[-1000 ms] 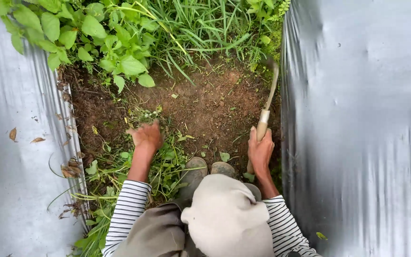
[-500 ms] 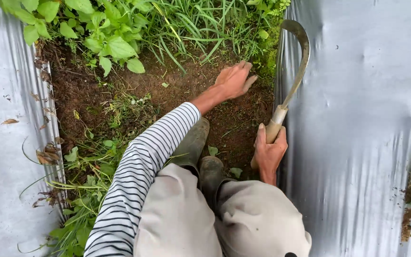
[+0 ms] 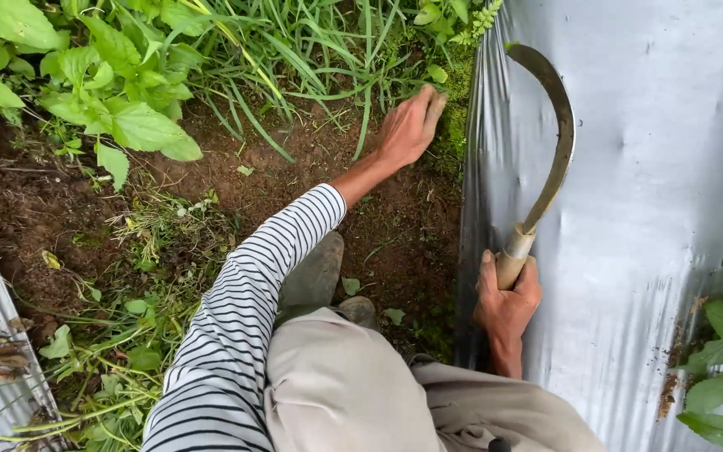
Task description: The person uses a sickle to cut weeds at the base and pulls them out by hand, gathering the removed plants into a pile. The person works along a narrow strip of soil bordered by plastic sheeting, repeatedly cutting and clearing vegetation.
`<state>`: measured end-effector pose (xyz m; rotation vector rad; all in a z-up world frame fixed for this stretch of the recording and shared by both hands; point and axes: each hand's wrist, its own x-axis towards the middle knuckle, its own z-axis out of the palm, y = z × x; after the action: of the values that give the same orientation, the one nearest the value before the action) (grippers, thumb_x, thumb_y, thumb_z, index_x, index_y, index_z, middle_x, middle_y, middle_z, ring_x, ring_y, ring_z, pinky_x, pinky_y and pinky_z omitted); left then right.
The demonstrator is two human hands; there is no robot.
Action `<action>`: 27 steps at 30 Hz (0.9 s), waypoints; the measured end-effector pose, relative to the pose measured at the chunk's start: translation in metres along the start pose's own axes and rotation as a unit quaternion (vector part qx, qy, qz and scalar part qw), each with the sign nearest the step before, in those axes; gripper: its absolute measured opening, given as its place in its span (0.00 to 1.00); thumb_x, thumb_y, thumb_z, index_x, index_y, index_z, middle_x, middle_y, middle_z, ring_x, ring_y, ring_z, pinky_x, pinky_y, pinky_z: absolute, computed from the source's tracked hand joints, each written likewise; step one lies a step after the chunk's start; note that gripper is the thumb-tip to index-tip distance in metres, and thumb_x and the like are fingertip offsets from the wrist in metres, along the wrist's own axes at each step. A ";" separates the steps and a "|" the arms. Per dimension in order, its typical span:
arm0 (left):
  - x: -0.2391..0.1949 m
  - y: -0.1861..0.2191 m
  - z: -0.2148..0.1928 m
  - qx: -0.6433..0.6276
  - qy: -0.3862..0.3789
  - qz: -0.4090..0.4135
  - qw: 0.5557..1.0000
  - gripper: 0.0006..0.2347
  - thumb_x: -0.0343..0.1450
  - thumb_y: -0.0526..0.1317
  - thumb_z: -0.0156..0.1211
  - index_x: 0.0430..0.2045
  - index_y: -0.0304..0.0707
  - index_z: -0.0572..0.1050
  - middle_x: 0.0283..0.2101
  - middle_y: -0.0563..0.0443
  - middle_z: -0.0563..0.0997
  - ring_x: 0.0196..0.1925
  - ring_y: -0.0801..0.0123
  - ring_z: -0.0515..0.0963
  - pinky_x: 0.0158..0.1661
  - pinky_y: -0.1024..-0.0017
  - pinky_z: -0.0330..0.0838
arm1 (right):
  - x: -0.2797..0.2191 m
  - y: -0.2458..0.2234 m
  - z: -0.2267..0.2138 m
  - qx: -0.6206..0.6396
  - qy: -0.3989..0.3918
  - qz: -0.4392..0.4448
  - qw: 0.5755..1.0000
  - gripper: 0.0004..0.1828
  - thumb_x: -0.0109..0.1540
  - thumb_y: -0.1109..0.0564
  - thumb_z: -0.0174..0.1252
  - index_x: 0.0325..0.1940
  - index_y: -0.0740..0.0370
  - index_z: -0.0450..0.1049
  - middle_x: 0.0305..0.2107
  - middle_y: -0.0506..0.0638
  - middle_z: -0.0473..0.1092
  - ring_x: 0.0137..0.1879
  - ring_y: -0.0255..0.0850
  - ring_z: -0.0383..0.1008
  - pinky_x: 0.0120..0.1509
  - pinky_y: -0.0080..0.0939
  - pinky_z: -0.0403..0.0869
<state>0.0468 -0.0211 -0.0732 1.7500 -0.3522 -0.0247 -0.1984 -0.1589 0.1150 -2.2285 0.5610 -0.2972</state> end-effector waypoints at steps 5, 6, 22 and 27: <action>-0.009 -0.040 0.036 -0.029 -0.054 0.011 0.998 0.16 0.83 0.39 0.41 0.58 0.18 0.65 0.50 0.18 0.76 0.49 0.28 0.80 0.44 0.37 0.80 | 0.017 -0.027 0.011 0.010 0.018 0.015 1.000 0.13 0.69 0.59 0.64 0.33 0.61 0.69 0.13 0.50 0.69 0.19 0.39 0.72 0.30 0.38 0.71; -0.012 -0.033 0.026 -0.033 -0.051 0.009 0.998 0.16 0.83 0.39 0.41 0.58 0.18 0.65 0.50 0.18 0.76 0.49 0.28 0.80 0.44 0.37 0.80 | 0.019 -0.030 0.014 0.006 0.016 0.015 1.000 0.13 0.69 0.59 0.64 0.33 0.61 0.69 0.13 0.50 0.69 0.19 0.39 0.72 0.30 0.38 0.71; -0.014 -0.032 -0.016 0.332 -0.277 0.232 0.871 0.05 0.73 0.33 0.51 0.41 0.37 0.70 0.37 0.40 0.81 0.36 0.59 0.78 0.49 0.58 0.76 | 0.025 -0.035 0.026 0.067 0.010 0.111 0.992 0.12 0.69 0.56 0.58 0.39 0.63 0.63 0.16 0.51 0.64 0.19 0.37 0.65 0.22 0.35 0.67; -0.020 -0.034 -0.031 0.410 -0.214 0.223 0.858 0.08 0.75 0.34 0.54 0.48 0.37 0.71 0.55 0.39 0.74 0.56 0.60 0.75 0.54 0.58 0.72 | 0.024 -0.032 0.026 0.064 0.011 0.124 0.990 0.11 0.69 0.56 0.59 0.41 0.62 0.63 0.16 0.50 0.64 0.19 0.36 0.65 0.22 0.35 0.68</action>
<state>0.0419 0.0192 -0.1024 2.4555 -1.2366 0.0846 -0.1577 -0.1351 0.1235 -2.0095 0.8007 -0.2210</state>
